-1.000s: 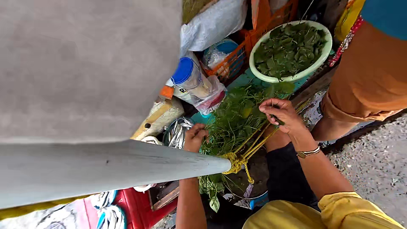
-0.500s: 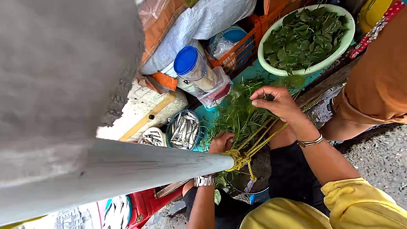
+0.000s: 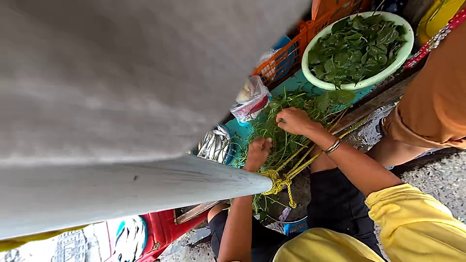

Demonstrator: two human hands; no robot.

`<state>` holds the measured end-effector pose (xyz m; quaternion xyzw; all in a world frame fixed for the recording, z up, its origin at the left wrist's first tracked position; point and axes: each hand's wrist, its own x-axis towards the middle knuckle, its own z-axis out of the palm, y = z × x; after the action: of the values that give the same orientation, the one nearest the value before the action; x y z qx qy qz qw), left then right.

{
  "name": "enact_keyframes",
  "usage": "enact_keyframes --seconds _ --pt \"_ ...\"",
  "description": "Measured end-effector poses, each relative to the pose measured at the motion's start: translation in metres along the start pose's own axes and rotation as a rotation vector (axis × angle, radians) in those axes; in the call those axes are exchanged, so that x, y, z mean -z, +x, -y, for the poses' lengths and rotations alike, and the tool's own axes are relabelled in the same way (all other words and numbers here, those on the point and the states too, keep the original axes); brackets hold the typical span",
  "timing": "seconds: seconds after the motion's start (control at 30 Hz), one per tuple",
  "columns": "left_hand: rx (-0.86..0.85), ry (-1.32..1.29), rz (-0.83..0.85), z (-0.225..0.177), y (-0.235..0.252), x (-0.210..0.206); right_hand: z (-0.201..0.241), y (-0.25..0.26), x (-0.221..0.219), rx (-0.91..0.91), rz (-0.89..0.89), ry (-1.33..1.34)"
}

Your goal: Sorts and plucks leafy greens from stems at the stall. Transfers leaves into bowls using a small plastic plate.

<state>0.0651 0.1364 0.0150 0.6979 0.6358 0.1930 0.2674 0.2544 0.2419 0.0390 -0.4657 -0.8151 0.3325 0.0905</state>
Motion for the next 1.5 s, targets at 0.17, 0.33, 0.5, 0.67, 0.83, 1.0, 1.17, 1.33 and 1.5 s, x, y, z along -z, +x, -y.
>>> enact_keyframes --seconds 0.17,0.33,0.5,0.67,0.83,1.0,1.17,1.33,1.5 --pt "0.258 -0.061 0.047 -0.005 0.004 0.003 -0.015 -0.016 -0.001 -0.087 -0.077 0.082" --pt "0.309 -0.095 0.029 -0.003 0.008 -0.002 -0.032 -0.028 -0.008 -0.148 -0.039 0.105" --pt "0.32 -0.128 0.036 -0.003 0.006 -0.004 -0.044 -0.033 -0.011 -0.088 -0.083 0.206" --pt "0.307 -0.141 0.082 -0.006 0.003 -0.007 -0.05 -0.034 -0.011 -0.006 -0.134 0.269" --pt "0.312 -0.154 0.098 -0.014 0.001 -0.007 -0.04 -0.036 -0.005 0.004 -0.152 0.251" --pt "0.287 -0.098 0.086 -0.019 0.0 -0.011 0.0 -0.03 0.008 0.013 -0.044 -0.032" --pt "0.318 -0.082 0.087 -0.019 -0.002 -0.009 0.005 -0.011 0.004 -0.051 0.092 -0.306" --pt "0.349 -0.163 0.061 -0.01 -0.003 -0.009 -0.01 -0.019 0.008 -0.12 0.187 -0.236" --pt "0.33 -0.233 0.053 -0.015 -0.003 -0.007 -0.044 -0.03 -0.001 0.065 -0.031 0.196"
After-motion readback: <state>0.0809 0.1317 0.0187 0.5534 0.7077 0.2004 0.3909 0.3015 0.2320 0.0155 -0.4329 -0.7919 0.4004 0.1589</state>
